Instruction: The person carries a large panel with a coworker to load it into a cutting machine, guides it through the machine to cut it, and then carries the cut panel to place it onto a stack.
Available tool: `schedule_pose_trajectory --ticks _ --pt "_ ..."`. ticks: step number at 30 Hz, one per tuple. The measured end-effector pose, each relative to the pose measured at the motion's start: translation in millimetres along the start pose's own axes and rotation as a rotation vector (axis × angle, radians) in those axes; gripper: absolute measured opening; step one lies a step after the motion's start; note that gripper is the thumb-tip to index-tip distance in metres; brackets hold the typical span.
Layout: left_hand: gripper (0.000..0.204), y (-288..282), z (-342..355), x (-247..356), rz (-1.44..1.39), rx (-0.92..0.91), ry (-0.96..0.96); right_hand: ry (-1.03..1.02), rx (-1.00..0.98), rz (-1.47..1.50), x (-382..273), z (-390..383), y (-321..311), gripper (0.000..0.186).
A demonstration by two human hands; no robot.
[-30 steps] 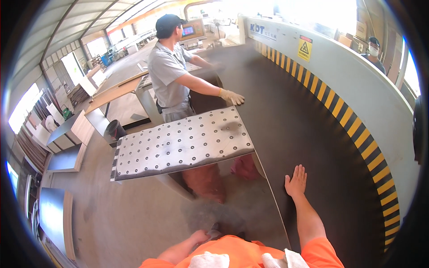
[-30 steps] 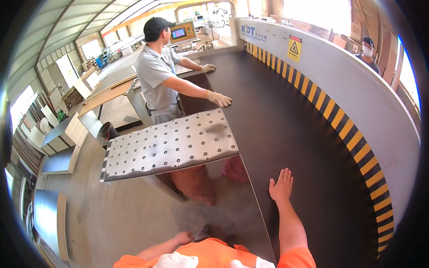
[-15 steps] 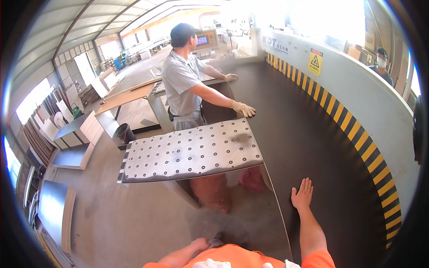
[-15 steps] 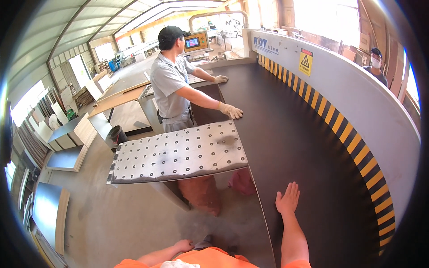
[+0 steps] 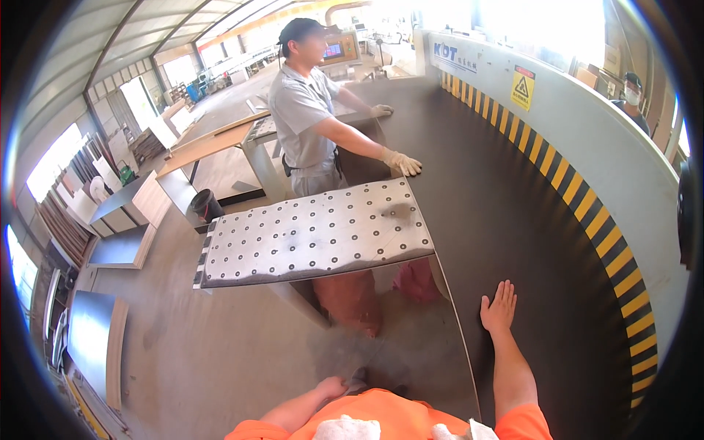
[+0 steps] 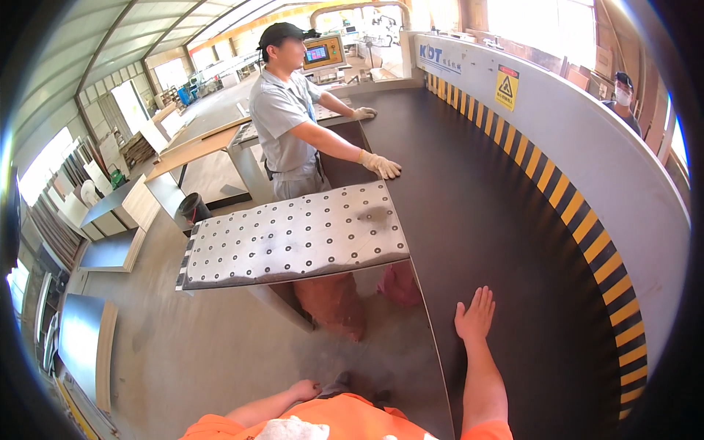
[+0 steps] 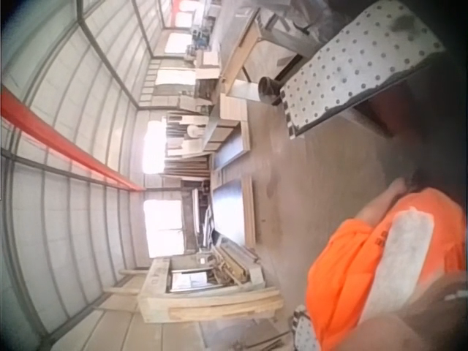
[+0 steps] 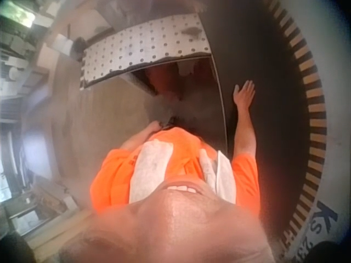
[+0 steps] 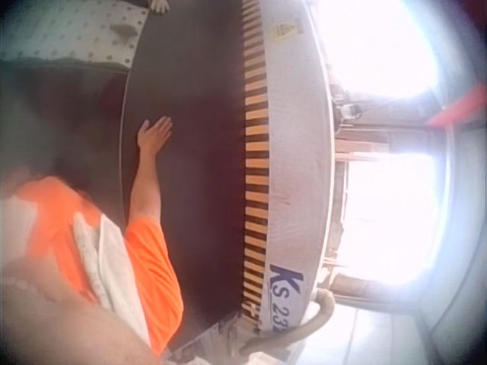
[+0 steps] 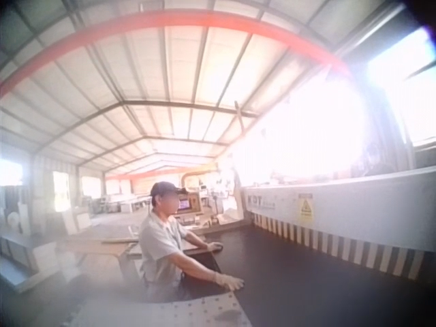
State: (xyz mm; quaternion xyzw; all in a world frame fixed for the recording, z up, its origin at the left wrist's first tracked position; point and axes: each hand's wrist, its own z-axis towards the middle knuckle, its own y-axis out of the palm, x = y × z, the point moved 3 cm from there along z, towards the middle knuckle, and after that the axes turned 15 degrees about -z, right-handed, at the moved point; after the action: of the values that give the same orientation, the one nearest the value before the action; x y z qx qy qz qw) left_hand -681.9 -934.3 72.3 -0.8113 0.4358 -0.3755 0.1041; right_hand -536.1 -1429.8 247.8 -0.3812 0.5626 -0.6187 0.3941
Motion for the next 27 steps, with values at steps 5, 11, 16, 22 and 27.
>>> schedule_pose_trajectory --ticks 5,11,16,22,27 --pt "0.048 -1.0 -0.7 -5.5 -0.017 0.015 0.013 0.008 -0.022 -0.003 -1.6 0.0 -2.1 0.072" --pt "0.053 -13.6 3.6 -0.7 0.012 -0.042 -0.002 0.007 0.002 -0.028 0.9 -1.5 0.8 0.072" --pt "0.054 -41.3 0.7 18.9 -0.025 -0.063 0.031 0.023 0.024 -0.022 -3.2 -3.5 1.0 0.072" --pt "0.052 -98.1 10.5 48.5 0.046 -0.212 0.080 0.104 0.013 -0.034 -8.5 0.8 -0.7 0.074" --pt "0.051 -117.3 79.6 9.3 0.131 -0.145 0.246 0.221 0.009 -0.108 -15.2 5.7 1.2 0.070"
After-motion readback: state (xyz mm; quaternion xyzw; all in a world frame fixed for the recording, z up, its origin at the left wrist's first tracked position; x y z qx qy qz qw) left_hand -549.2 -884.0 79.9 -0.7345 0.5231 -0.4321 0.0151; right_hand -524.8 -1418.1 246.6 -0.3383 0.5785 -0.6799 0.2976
